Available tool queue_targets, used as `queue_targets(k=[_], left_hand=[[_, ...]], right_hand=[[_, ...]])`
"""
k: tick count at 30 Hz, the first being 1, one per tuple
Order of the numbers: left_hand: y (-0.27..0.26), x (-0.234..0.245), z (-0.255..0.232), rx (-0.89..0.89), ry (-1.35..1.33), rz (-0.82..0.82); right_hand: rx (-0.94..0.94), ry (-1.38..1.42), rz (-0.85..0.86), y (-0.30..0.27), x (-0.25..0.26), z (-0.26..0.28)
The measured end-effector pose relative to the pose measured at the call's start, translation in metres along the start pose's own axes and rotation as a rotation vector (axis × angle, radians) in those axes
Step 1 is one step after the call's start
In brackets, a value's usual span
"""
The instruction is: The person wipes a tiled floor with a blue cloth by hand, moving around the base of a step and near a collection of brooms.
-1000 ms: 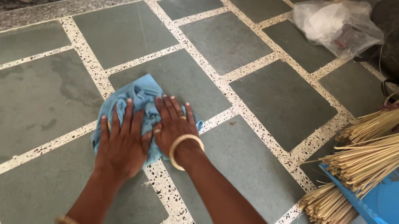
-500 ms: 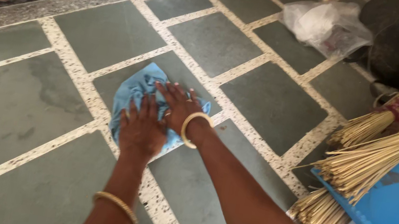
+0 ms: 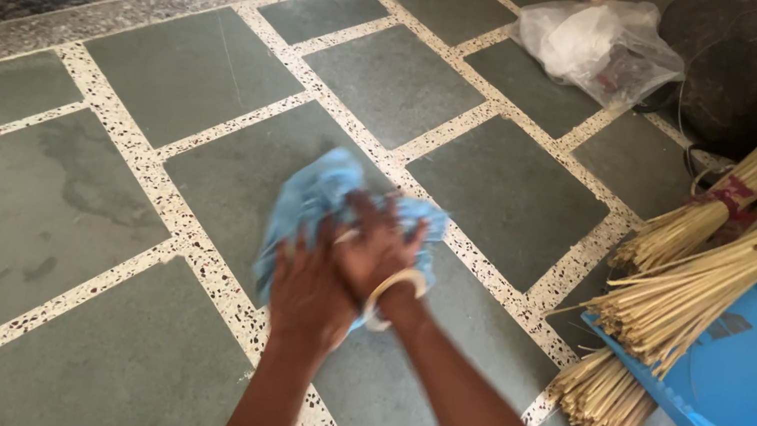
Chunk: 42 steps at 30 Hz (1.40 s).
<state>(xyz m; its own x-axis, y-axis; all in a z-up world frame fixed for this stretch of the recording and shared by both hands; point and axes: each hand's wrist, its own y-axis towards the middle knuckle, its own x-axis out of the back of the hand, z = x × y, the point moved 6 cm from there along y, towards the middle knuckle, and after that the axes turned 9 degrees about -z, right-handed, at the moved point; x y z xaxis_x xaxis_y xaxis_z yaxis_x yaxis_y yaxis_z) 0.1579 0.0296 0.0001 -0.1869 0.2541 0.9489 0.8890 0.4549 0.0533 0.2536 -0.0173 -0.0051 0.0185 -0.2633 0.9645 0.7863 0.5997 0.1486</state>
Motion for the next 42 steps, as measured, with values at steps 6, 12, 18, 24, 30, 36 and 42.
queue_targets(k=[6,12,18,24,30,36,42], left_hand=[[-0.003,0.003,0.005,0.071,0.04,-0.062],[0.063,-0.032,-0.057,0.028,-0.083,-0.054],[0.02,-0.03,-0.048,-0.098,-0.008,-0.123],[-0.015,-0.025,-0.049,-0.104,0.064,-0.08],[0.038,-0.027,-0.053,-0.079,0.029,-0.067],[-0.004,-0.024,-0.054,-0.168,0.057,-0.071],[0.034,-0.026,-0.062,-0.119,0.025,-0.002]], right_hand=[[0.319,0.187,-0.014,0.01,0.003,-0.008],[-0.024,-0.105,0.051,0.031,0.025,-0.087],[0.014,0.045,-0.167,-0.012,0.008,-0.076],[0.041,0.056,-0.052,-0.041,0.017,-0.069],[-0.019,0.047,-0.051,0.001,0.021,-0.076],[-0.06,0.03,-0.026,-0.042,0.037,-0.07],[-0.13,-0.054,-0.034,-0.016,0.039,-0.079]])
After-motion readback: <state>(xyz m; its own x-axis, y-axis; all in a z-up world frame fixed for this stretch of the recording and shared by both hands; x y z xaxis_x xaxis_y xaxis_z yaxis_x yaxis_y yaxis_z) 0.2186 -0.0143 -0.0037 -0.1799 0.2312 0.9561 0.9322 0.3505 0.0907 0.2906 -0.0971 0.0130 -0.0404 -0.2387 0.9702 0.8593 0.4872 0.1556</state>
